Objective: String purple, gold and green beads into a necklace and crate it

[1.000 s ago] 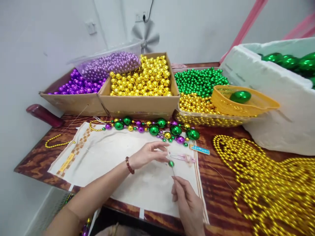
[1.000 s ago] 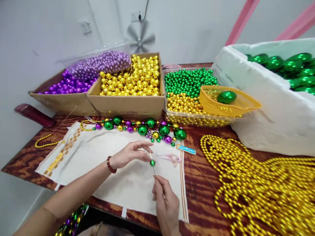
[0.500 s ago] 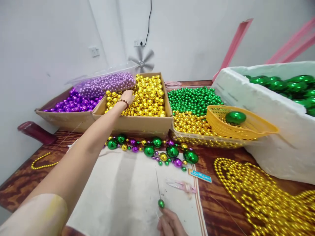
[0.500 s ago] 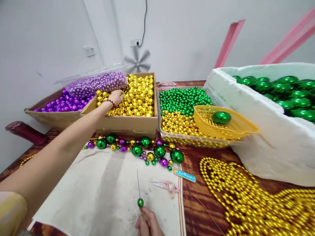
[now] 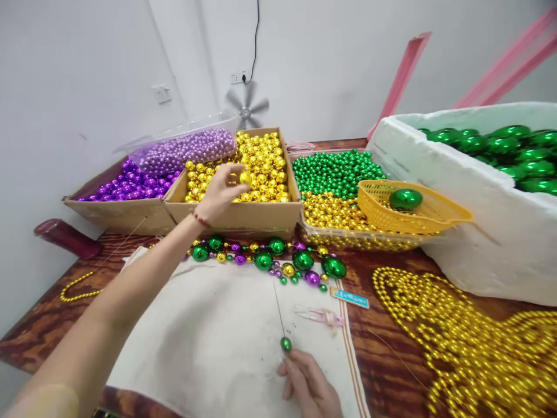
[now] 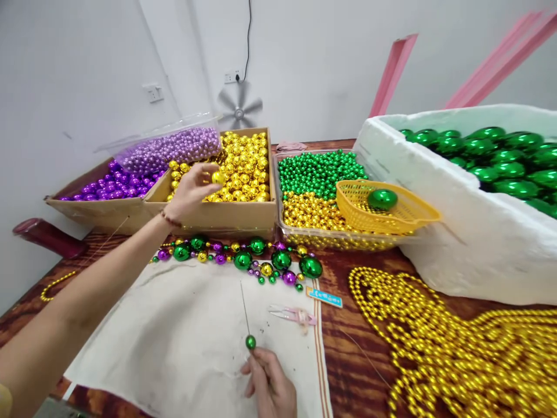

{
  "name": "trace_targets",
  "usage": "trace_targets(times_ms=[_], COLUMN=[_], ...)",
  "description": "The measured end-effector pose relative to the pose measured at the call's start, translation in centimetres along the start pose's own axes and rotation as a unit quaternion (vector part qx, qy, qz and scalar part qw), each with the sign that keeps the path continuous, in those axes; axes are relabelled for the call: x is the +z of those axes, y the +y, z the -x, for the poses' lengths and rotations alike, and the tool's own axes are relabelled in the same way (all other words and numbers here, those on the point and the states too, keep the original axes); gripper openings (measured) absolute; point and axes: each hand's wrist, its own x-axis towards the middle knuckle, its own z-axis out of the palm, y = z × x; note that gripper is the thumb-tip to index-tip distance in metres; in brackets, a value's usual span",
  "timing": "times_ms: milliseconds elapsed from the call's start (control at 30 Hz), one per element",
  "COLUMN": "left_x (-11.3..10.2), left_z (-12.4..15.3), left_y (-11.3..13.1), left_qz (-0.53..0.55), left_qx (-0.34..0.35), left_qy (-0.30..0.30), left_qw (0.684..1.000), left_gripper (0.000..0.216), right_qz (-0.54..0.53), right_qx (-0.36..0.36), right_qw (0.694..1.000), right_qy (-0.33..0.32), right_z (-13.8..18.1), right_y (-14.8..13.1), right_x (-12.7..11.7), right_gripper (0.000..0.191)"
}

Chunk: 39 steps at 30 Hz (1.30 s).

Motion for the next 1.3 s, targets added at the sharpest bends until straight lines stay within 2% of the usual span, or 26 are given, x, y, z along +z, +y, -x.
trace_targets(times_ms=[100,200,267,367,500,633,733,800,933,1067,1167,1300], left_x=[1.2,2.8,3.7,4.5,4.6,4.3,4.3,4.2,4.0,3.6,3.6,3.7], left_z=[8.2,14.9,17.8,20.5,22.0,22.4,22.4,22.3,21.7,21.3,21.4,21.8], left_y=[3.0,4.4,4.6,4.6,4.6,4.7,4.6,4.7,5.3,5.9,5.9,5.7], left_qz=[0.066,0.176,0.229,0.277,0.297,0.272,0.291,0.34,0.451,0.503,0.52,0.513], left_qx=[0.027,-0.021,-0.051,-0.09,-0.109,-0.1,-0.117,-0.156,-0.263,-0.331,-0.352,-0.359], left_qy=[-0.04,-0.042,-0.032,-0.013,0.015,0.031,0.044,0.052,0.071,0.075,0.065,0.061], left_qw=[0.997,0.983,0.972,0.957,0.948,0.956,0.949,0.926,0.85,0.795,0.775,0.778], left_gripper=[0.037,0.037,0.037,0.04,0.042,0.035,0.033,0.032,0.027,0.027,0.028,0.029], right_qz=[-0.01,-0.008,-0.009,-0.013,-0.011,-0.007,0.001,0.012,0.034,0.048,0.058,0.063], right_qx=[-0.022,-0.046,-0.054,-0.055,-0.059,-0.066,-0.076,-0.074,-0.078,-0.078,-0.064,-0.052], right_qw=[1.0,0.998,0.998,0.998,0.997,0.996,0.995,0.995,0.992,0.992,0.992,0.993], right_qy=[-0.014,-0.029,-0.029,-0.033,-0.042,-0.055,-0.064,-0.072,-0.088,-0.091,-0.089,-0.09], right_z=[0.1,0.6,1.1,2.0,2.6,2.7,2.8,2.9,3.2,3.2,3.1,3.1], right_y=[-1.0,-1.3,-1.2,-0.9,-0.4,-0.1,0.1,0.3,1.0,1.1,0.9,0.7], right_x=[0.0,0.0,0.1,0.3,0.6,0.9,1.0,1.1,1.1,1.2,1.3,1.4], right_gripper=[0.029,0.024,0.021,0.019,0.016,0.014,0.014,0.014,0.014,0.016,0.017,0.017])
